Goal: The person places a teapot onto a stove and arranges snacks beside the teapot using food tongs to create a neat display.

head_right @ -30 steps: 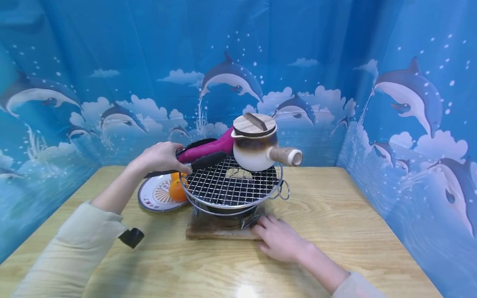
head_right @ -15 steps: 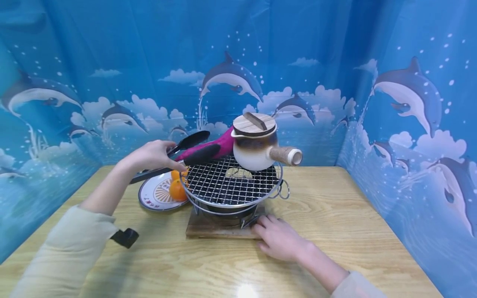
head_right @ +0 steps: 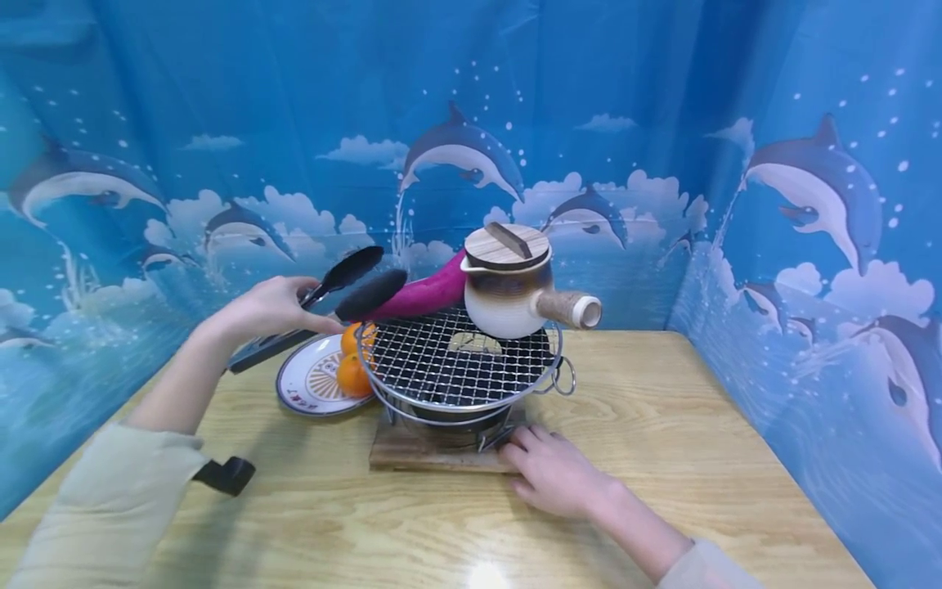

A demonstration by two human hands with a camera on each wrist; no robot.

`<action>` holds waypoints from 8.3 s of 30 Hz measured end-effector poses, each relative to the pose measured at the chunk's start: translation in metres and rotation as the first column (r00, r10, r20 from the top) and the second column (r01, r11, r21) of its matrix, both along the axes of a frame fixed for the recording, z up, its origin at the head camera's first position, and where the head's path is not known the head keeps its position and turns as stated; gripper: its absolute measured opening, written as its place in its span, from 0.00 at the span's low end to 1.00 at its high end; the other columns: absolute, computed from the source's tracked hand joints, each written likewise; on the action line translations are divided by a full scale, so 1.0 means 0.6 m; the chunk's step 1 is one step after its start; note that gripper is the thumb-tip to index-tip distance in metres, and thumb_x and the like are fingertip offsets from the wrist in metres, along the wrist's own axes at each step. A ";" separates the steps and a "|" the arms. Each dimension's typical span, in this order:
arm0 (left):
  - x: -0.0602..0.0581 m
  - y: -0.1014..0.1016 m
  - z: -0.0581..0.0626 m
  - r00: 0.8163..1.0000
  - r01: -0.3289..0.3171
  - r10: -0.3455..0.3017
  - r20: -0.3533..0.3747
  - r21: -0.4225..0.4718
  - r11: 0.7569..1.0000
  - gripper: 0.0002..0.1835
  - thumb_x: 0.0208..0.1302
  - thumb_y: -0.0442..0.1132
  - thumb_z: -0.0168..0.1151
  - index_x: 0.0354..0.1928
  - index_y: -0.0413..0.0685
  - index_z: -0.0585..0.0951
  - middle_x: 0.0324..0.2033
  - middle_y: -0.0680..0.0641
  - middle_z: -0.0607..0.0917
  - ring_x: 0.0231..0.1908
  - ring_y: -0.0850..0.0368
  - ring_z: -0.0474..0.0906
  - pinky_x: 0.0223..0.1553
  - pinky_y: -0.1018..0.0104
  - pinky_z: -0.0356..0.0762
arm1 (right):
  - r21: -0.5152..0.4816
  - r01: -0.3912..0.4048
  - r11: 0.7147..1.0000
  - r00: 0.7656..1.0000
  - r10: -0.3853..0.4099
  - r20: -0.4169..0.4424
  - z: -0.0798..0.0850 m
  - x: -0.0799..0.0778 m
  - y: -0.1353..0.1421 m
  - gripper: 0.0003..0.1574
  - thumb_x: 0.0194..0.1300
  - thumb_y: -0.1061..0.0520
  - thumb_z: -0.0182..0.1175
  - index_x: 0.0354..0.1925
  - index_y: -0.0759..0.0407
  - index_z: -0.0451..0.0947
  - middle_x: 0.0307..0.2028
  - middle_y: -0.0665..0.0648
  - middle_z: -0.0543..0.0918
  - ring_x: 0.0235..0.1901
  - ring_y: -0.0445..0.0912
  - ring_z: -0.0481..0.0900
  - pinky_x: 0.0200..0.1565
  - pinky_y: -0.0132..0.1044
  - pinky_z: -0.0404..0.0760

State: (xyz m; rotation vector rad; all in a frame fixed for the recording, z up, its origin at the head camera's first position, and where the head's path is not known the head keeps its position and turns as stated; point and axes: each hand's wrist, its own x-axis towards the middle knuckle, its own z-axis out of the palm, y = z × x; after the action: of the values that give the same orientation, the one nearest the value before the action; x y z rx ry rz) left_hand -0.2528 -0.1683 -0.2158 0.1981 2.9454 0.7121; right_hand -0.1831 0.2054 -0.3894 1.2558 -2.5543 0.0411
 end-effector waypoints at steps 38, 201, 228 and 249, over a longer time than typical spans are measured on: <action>0.025 -0.095 -0.045 0.977 -0.183 0.187 0.101 -0.050 0.982 0.70 0.40 0.75 0.60 0.68 0.26 0.44 0.63 0.22 0.52 0.59 0.25 0.52 0.53 0.34 0.61 | 0.035 -0.027 0.999 0.999 0.026 0.025 0.002 0.000 0.004 0.21 0.53 0.51 0.63 0.46 0.55 0.76 0.43 0.53 0.75 0.44 0.48 0.73 0.47 0.44 0.76; 0.042 -0.108 -0.149 0.992 -0.128 0.126 -0.024 -0.268 0.955 0.58 0.39 0.68 0.67 0.58 0.22 0.64 0.49 0.25 0.72 0.44 0.32 0.72 0.35 0.46 0.74 | 0.029 0.026 0.999 0.998 -0.027 0.051 0.001 0.004 0.003 0.20 0.53 0.52 0.62 0.47 0.53 0.76 0.43 0.52 0.75 0.44 0.48 0.73 0.44 0.45 0.76; 0.046 -0.115 -0.105 0.984 -0.171 0.154 -0.093 -0.204 0.964 0.63 0.43 0.69 0.64 0.64 0.22 0.54 0.56 0.21 0.63 0.51 0.25 0.65 0.45 0.37 0.69 | 0.021 0.017 1.000 0.999 -0.018 0.048 -0.002 0.003 0.003 0.20 0.55 0.50 0.62 0.46 0.54 0.77 0.42 0.51 0.76 0.43 0.47 0.73 0.44 0.43 0.76; 0.052 -0.112 -0.083 0.976 -0.177 0.152 -0.158 -0.164 0.970 0.61 0.45 0.69 0.62 0.64 0.23 0.55 0.54 0.21 0.64 0.50 0.25 0.64 0.44 0.36 0.68 | 0.030 0.024 0.999 0.998 -0.025 0.054 0.002 0.005 0.002 0.20 0.55 0.51 0.62 0.46 0.54 0.76 0.42 0.51 0.75 0.44 0.47 0.73 0.45 0.43 0.76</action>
State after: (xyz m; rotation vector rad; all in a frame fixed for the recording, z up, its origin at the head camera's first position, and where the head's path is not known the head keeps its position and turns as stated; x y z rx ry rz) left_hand -0.2216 -0.2356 -0.2653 -0.0122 3.1709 0.4656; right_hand -0.1803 0.2065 -0.3884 1.2504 -2.6250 0.0332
